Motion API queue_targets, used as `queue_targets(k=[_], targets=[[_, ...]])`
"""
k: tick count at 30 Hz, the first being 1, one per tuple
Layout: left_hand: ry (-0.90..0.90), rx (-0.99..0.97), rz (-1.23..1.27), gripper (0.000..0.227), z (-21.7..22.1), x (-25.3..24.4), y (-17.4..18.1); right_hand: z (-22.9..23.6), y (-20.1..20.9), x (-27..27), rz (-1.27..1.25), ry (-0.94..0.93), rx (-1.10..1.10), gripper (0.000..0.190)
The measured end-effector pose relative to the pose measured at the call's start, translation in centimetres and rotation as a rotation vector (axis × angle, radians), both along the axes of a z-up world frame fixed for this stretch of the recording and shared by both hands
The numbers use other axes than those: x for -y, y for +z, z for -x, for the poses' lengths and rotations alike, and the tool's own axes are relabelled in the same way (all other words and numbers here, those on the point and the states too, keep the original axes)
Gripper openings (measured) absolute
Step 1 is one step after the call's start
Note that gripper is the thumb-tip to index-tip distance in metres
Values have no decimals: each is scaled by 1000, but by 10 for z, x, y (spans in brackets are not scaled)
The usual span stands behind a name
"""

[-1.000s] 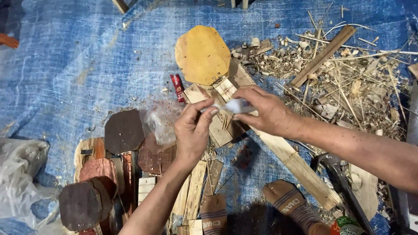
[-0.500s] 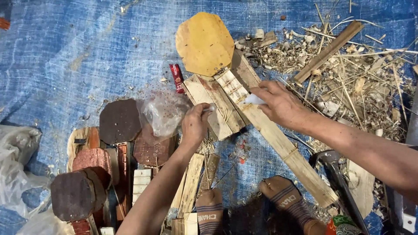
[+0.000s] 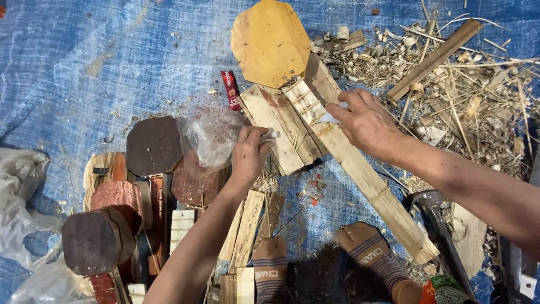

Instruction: Shaping wooden pieces and applying glue to attach frets to the neck of a traditional string instrument.

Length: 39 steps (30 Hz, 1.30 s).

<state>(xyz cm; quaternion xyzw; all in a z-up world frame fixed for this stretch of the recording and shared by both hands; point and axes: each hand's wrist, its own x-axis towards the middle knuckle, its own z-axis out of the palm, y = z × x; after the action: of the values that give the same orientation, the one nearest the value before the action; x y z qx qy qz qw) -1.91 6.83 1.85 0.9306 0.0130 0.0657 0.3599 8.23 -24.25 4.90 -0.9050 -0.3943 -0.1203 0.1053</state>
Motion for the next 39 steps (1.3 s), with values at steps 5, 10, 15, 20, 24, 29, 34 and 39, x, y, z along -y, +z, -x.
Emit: queue_targets(k=[5, 10, 15, 20, 24, 29, 34, 39], targets=[[3, -9, -26, 35, 3, -1, -1, 1, 6, -3, 0, 10, 31, 38], [19, 10, 8, 30, 7, 0, 3, 3, 15, -6, 29, 24, 76, 40], [34, 21, 12, 27, 8, 1, 3, 1, 14, -8, 37, 38, 101, 41], [76, 35, 24, 28, 10, -1, -4, 1, 18, -10, 47, 66, 139, 40], [106, 56, 45, 26, 12, -3, -8, 0, 20, -10, 64, 59, 161, 38], [108, 97, 52, 23, 16, -5, -4, -2, 22, -9, 78, 58, 176, 35], [115, 94, 8, 24, 15, -9, -15, -1, 28, -11, 42, 86, 232, 29], [111, 106, 19, 21, 15, -12, -25, -9, 21, -2, 48, 54, 195, 25]])
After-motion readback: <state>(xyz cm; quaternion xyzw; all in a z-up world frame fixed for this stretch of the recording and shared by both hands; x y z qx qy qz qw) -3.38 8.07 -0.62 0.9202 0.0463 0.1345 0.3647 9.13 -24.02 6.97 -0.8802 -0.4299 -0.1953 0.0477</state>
